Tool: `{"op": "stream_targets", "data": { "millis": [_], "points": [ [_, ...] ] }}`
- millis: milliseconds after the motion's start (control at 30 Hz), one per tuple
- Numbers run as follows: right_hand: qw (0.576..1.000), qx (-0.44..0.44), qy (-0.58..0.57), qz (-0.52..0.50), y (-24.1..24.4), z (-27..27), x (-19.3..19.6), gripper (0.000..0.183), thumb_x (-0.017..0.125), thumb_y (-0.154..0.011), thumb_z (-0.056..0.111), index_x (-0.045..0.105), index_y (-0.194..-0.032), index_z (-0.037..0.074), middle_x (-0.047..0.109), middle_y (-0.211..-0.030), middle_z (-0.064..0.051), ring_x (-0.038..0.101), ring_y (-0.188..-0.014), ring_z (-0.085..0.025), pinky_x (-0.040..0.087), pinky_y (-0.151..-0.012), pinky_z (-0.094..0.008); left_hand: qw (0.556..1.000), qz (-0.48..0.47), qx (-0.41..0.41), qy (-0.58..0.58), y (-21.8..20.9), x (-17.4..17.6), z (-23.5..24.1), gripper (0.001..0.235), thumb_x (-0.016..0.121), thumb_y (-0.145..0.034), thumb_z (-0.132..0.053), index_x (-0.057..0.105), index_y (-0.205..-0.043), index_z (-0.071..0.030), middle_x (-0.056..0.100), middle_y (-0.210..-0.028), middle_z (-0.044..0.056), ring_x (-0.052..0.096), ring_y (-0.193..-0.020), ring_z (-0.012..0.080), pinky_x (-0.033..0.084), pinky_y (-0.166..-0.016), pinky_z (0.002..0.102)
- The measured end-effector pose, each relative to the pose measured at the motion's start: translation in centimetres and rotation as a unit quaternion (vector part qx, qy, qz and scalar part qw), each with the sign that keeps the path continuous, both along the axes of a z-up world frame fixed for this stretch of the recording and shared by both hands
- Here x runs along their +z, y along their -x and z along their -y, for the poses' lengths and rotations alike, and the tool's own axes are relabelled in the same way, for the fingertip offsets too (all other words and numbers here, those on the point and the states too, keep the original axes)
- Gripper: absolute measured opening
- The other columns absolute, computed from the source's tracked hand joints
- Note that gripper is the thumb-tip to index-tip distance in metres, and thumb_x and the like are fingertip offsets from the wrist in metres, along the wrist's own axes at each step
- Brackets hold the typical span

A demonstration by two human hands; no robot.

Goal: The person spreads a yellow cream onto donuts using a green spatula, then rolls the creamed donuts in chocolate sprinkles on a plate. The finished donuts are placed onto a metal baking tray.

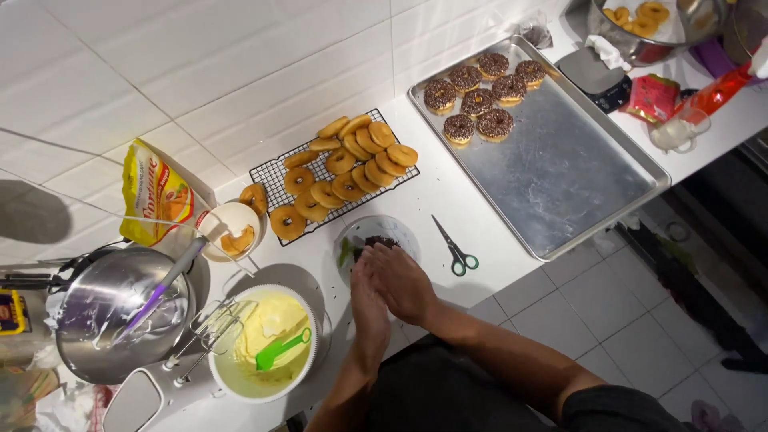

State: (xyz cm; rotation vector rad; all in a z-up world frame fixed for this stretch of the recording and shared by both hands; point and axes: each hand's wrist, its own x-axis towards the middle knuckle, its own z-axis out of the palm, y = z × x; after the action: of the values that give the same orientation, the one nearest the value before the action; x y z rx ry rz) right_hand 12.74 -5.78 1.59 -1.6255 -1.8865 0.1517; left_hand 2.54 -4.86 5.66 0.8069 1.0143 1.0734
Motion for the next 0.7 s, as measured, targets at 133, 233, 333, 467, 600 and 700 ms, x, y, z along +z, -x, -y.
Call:
{"op": "stream_targets", "data": {
  "millis": [133, 233, 333, 467, 600, 700],
  "points": [
    [0.972, -0.078, 0.177, -0.134, 1.3, 0.7, 0.0, 0.05, 0.034, -0.113, 0.021, 0.034, -0.158, -0.001, 0.03, -0.165, -0.025, 0.024, -0.154, -0.039, 0.005, -0.126, -0.053, 0.957, -0.002, -0.109, -0.27, 2.1, 6.4, 0.5, 0.071, 0.037, -0.107, -0.044, 0.02, -0.162, -0.002, 0.023, -0.167, 0.021, 0.018, -0.156, 0.0358, 0.009, -0.127, 0.054],
    [0.905, -0.076, 0.076, -0.412, 3.8, 2.2, 5.4, 0.053, 0.031, -0.112, 0.015, 0.022, -0.162, 0.0, 0.022, -0.168, -0.023, 0.021, -0.155, -0.038, 0.011, -0.127, -0.051, 0.981, -0.06, -0.145, -0.111, 2.5, 4.7, 0.9, 0.065, 0.033, -0.109, -0.037, 0.015, -0.163, -0.006, 0.012, -0.171, 0.021, 0.01, -0.158, 0.038, 0.008, -0.129, 0.053],
    [0.956, -0.093, 0.131, -0.245, 2.8, 1.5, 2.9, 0.049, 0.036, -0.111, 0.024, 0.036, -0.155, 0.001, 0.027, -0.166, -0.024, 0.022, -0.155, -0.039, 0.01, -0.127, -0.051, 0.972, 0.16, -0.135, -0.11, 1.7, 2.3, 2.5, 0.058, 0.023, -0.113, -0.039, 0.021, -0.163, -0.009, 0.017, -0.171, 0.017, 0.021, -0.155, 0.0348, 0.01, -0.128, 0.052],
    [0.969, -0.101, 0.225, 0.01, 3.5, 2.3, 0.7, 0.051, 0.043, -0.11, 0.038, 0.058, -0.144, 0.003, 0.036, -0.162, -0.025, 0.023, -0.156, -0.04, 0.008, -0.127, -0.051, 0.905, 0.119, -0.156, -0.377, 5.5, 8.6, 0.7, 0.078, 0.028, -0.108, -0.063, 0.017, -0.164, -0.01, 0.015, -0.172, 0.014, 0.021, -0.158, 0.033, 0.015, -0.127, 0.052],
    [0.843, -0.072, 0.135, -0.515, 6.2, 5.1, 6.3, 0.061, 0.031, -0.113, 0.043, 0.028, -0.163, 0.008, 0.019, -0.17, -0.018, 0.015, -0.156, -0.037, 0.007, -0.128, -0.051, 0.747, -0.175, -0.125, -0.629, 4.9, 4.6, -0.7, 0.089, 0.017, -0.102, -0.066, 0.044, -0.148, 0.005, 0.043, -0.156, 0.027, 0.037, -0.148, 0.0461, 0.02, -0.123, 0.059],
    [0.856, 0.003, 0.028, -0.517, 8.1, 6.9, 10.9, 0.067, 0.026, -0.112, 0.046, 0.02, -0.163, 0.003, 0.014, -0.17, -0.021, 0.01, -0.156, -0.038, 0.002, -0.126, -0.053, 0.878, -0.145, -0.213, -0.404, 4.5, 3.7, -0.2, 0.074, 0.016, -0.103, -0.058, 0.031, -0.157, -0.008, 0.031, -0.162, 0.02, 0.029, -0.151, 0.0402, 0.017, -0.122, 0.056]
  ]
}}
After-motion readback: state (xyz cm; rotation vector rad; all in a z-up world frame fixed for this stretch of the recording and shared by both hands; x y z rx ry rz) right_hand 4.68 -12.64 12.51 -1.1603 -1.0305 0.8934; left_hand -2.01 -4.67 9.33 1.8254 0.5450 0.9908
